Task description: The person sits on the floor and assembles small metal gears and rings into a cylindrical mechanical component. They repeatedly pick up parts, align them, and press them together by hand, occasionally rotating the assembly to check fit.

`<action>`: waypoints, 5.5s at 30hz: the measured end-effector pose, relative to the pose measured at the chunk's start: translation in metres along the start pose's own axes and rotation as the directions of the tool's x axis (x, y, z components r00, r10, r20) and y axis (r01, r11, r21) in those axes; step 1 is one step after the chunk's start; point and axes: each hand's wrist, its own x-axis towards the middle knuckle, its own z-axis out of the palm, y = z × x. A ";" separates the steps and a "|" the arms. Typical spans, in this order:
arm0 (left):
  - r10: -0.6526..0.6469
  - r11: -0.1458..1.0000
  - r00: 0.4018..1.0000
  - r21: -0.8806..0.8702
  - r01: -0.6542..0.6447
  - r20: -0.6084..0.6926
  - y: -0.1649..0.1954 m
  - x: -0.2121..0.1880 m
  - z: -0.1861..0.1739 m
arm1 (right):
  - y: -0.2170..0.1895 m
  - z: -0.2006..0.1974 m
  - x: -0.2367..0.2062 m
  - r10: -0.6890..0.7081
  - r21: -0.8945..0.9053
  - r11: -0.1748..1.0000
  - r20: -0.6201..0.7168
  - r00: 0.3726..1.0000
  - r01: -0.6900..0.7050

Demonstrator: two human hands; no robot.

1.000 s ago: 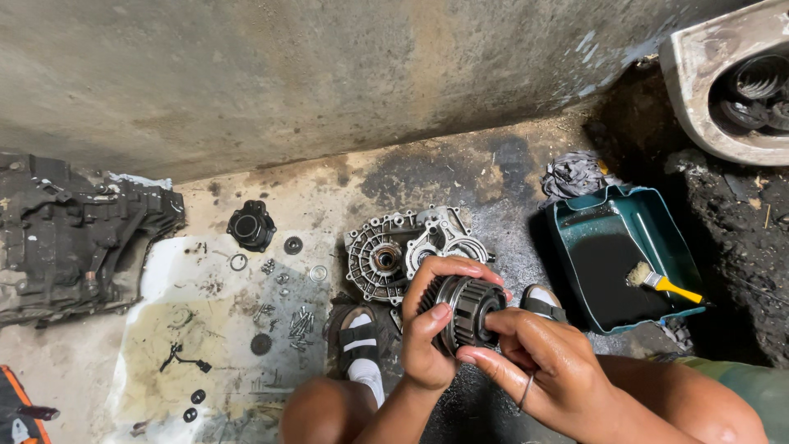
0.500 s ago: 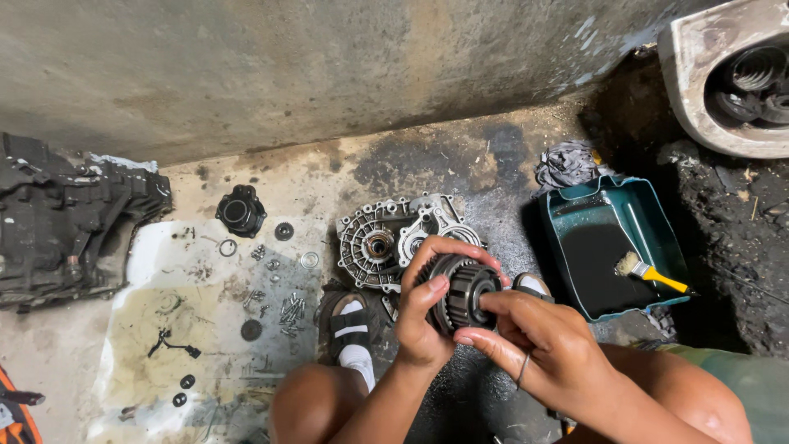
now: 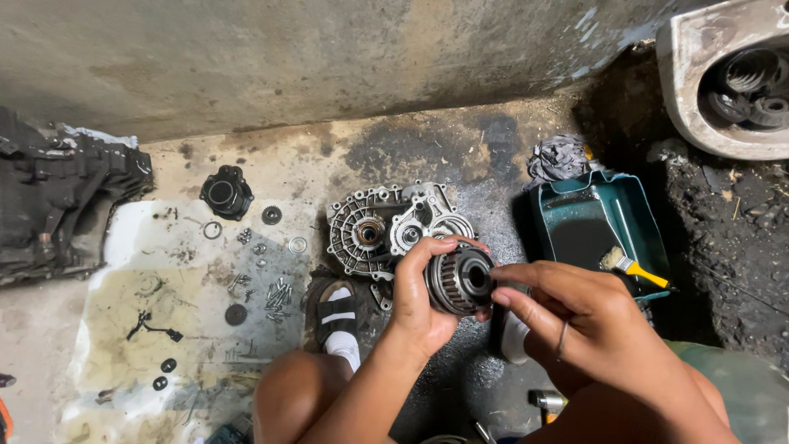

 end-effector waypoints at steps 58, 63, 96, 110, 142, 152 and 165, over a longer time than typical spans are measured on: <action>0.290 0.947 0.953 0.119 -0.299 0.089 0.004 -0.012 0.011 | 0.005 0.037 0.007 -0.338 -0.014 0.940 -0.144 0.930 0.340; 0.309 0.938 0.946 0.136 -0.320 0.095 0.003 -0.013 0.012 | 0.003 0.037 0.006 -0.317 -0.002 0.948 -0.129 0.940 0.320; 0.408 0.822 0.897 0.359 -0.442 0.168 0.001 -0.009 0.003 | 0.007 0.041 0.007 -0.022 0.123 0.992 0.041 0.999 0.016; 0.314 0.884 0.924 0.288 -0.369 0.220 0.008 -0.013 0.006 | 0.002 0.029 0.007 -0.470 0.004 0.883 0.041 0.882 0.470; 0.062 0.998 0.961 0.009 -0.067 0.270 0.009 -0.008 -0.002 | 0.002 0.010 0.000 -0.428 0.031 0.902 -0.045 0.902 0.430; -0.003 0.979 0.899 -0.180 0.091 0.437 0.011 -0.014 -0.006 | 0.027 -0.006 0.012 0.293 0.749 0.621 0.049 0.955 -0.229; 0.043 0.997 0.875 -0.076 -0.007 0.482 0.012 -0.022 -0.001 | 0.027 -0.013 0.002 0.183 0.727 0.675 -0.001 0.983 -0.125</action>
